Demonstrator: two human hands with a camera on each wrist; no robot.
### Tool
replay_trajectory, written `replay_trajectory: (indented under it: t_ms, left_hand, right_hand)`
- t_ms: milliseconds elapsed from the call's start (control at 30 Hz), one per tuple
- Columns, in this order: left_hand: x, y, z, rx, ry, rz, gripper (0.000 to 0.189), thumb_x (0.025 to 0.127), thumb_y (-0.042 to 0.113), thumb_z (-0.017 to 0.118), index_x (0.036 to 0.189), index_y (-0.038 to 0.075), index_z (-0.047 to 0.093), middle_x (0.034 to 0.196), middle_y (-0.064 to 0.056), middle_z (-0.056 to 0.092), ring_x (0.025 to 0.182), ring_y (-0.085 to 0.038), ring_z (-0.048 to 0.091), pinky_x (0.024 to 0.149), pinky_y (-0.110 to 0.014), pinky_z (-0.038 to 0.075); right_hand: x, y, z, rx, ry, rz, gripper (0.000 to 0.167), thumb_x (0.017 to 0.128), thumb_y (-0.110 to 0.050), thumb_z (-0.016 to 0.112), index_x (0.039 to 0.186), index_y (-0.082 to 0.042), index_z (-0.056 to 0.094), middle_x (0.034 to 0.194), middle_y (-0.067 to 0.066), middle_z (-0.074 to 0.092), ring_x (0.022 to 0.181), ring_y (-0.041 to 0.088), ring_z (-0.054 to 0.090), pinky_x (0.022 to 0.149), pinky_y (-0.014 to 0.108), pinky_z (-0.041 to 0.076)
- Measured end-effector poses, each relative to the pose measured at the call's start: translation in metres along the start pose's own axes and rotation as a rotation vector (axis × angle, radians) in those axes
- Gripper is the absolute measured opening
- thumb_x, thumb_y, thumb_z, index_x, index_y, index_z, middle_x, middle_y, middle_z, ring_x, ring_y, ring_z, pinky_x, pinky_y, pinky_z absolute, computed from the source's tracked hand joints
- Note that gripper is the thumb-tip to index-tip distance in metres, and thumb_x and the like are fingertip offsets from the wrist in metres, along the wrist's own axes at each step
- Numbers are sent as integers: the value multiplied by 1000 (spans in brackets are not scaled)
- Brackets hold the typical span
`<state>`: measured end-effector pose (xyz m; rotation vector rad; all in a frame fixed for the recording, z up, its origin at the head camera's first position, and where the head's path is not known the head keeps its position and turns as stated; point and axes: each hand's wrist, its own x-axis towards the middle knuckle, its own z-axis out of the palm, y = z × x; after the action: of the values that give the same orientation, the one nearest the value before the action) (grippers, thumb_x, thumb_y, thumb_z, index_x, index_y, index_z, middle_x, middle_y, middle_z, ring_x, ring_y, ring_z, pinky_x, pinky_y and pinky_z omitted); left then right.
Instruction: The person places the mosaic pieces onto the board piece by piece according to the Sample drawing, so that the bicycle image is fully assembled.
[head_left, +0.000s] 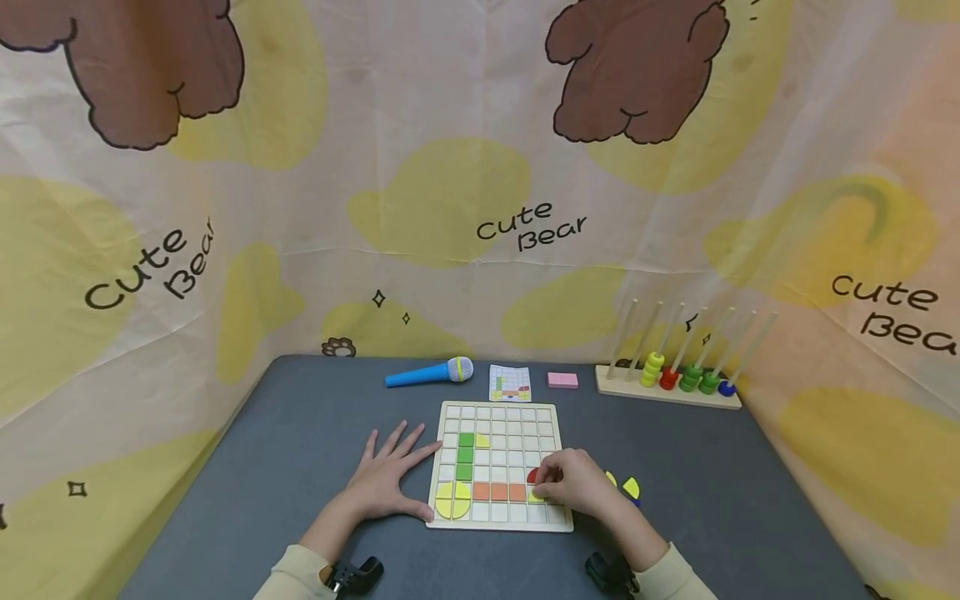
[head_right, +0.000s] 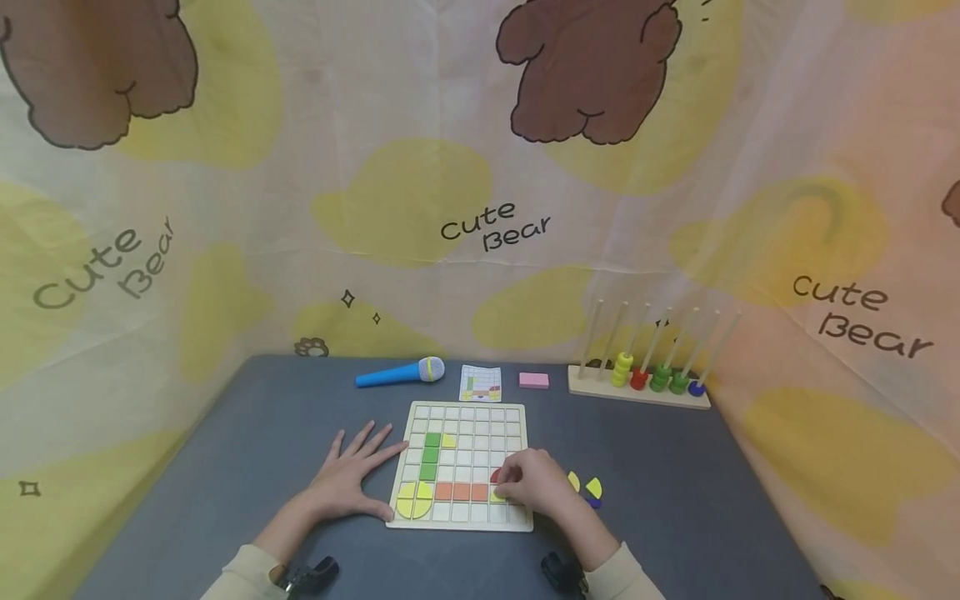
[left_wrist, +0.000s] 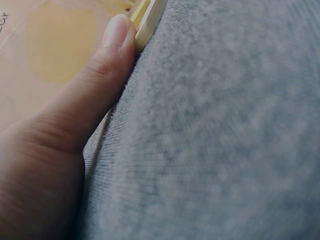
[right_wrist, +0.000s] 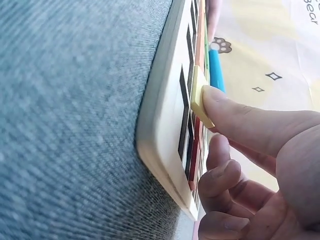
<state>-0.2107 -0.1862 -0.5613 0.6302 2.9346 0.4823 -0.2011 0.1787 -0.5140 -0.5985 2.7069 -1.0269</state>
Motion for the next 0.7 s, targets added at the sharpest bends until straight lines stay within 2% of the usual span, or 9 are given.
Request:
replay_trajectory:
  t_ms: [333,700]
  left_hand:
    - [0,0,0,-16,6,2,115,57,93,65,157,47,30,170,2,18,157,-37,5,116,-74,-5]
    - [0,0,1,-12,5,1,115,57,95,63,157,49,29,170,2,16,157,-35,3,116,-73,-6]
  right_hand:
    - [1,3,-4,17,-3,-15,10,83,-17,84,82,-16,74,71,-10,62,64,9,51,56,22,42]
    - [-14,14,-31,24,104,142,13,82,-11,84,91,-13,75,75,-4,62,71,15,53,58,23,46]
